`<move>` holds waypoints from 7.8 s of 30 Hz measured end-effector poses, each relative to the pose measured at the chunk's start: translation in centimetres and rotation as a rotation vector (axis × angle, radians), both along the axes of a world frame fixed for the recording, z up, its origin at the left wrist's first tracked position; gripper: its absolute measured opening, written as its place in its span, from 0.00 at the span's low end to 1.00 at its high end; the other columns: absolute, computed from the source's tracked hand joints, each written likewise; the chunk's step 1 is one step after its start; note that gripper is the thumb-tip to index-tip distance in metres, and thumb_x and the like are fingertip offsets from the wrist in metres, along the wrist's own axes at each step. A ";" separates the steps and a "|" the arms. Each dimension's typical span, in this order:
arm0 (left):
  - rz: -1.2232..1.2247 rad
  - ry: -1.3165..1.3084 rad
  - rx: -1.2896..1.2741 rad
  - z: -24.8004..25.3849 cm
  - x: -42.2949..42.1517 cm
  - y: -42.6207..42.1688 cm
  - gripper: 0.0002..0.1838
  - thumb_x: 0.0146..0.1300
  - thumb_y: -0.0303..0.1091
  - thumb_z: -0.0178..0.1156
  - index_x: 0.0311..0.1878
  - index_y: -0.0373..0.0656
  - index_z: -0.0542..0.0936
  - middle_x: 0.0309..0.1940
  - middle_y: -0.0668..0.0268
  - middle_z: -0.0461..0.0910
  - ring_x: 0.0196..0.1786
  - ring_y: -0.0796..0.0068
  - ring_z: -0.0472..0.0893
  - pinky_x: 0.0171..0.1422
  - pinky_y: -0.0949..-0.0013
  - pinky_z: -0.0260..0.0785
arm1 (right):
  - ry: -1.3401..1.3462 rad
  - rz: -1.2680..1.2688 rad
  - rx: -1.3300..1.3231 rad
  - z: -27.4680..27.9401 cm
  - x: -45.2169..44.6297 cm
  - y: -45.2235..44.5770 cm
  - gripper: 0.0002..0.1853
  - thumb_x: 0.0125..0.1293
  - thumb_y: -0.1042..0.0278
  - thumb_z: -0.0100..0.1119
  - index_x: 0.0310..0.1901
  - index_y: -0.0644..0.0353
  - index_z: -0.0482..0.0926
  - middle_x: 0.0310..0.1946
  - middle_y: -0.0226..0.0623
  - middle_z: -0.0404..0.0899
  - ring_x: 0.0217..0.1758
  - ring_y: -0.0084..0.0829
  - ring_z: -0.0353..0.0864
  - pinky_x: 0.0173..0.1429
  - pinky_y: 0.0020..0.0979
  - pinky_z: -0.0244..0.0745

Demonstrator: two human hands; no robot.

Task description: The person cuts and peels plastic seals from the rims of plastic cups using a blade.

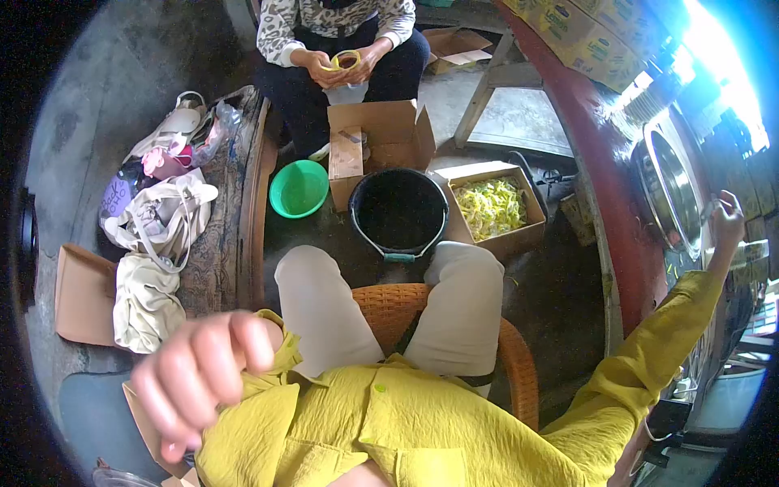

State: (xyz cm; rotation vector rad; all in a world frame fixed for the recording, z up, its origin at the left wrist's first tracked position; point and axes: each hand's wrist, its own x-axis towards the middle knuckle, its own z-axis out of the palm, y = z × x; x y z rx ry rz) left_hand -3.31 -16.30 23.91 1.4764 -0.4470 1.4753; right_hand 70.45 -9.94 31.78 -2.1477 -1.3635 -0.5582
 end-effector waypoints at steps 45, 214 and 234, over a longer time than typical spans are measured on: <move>1.164 1.858 -0.062 -50.6 -0.9 37.4 0.25 0.48 0.27 0.55 0.53 0.58 0.75 0.48 0.62 0.65 0.55 0.60 0.63 0.58 0.58 0.57 | 0.924 0.636 -0.242 -34.5 -53.1 15.6 0.06 0.53 0.79 0.59 0.34 0.66 0.75 0.25 0.40 0.77 0.27 0.29 0.78 0.33 0.26 0.71; 0.628 0.915 -0.487 -24.5 3.2 20.0 0.30 0.41 0.30 0.72 0.51 0.41 0.72 0.43 0.64 0.78 0.44 0.73 0.78 0.48 0.70 0.70 | 0.357 1.155 -0.211 -26.8 -53.6 11.1 0.16 0.52 0.80 0.54 0.43 0.58 0.80 0.25 0.43 0.71 0.27 0.43 0.74 0.33 0.38 0.70; 0.677 0.942 -0.558 -25.5 2.9 20.7 0.32 0.40 0.29 0.73 0.52 0.41 0.70 0.45 0.62 0.77 0.47 0.69 0.77 0.51 0.69 0.69 | 0.264 1.126 -0.301 -26.8 -52.6 11.2 0.16 0.49 0.81 0.53 0.40 0.58 0.81 0.26 0.43 0.72 0.29 0.43 0.75 0.35 0.38 0.71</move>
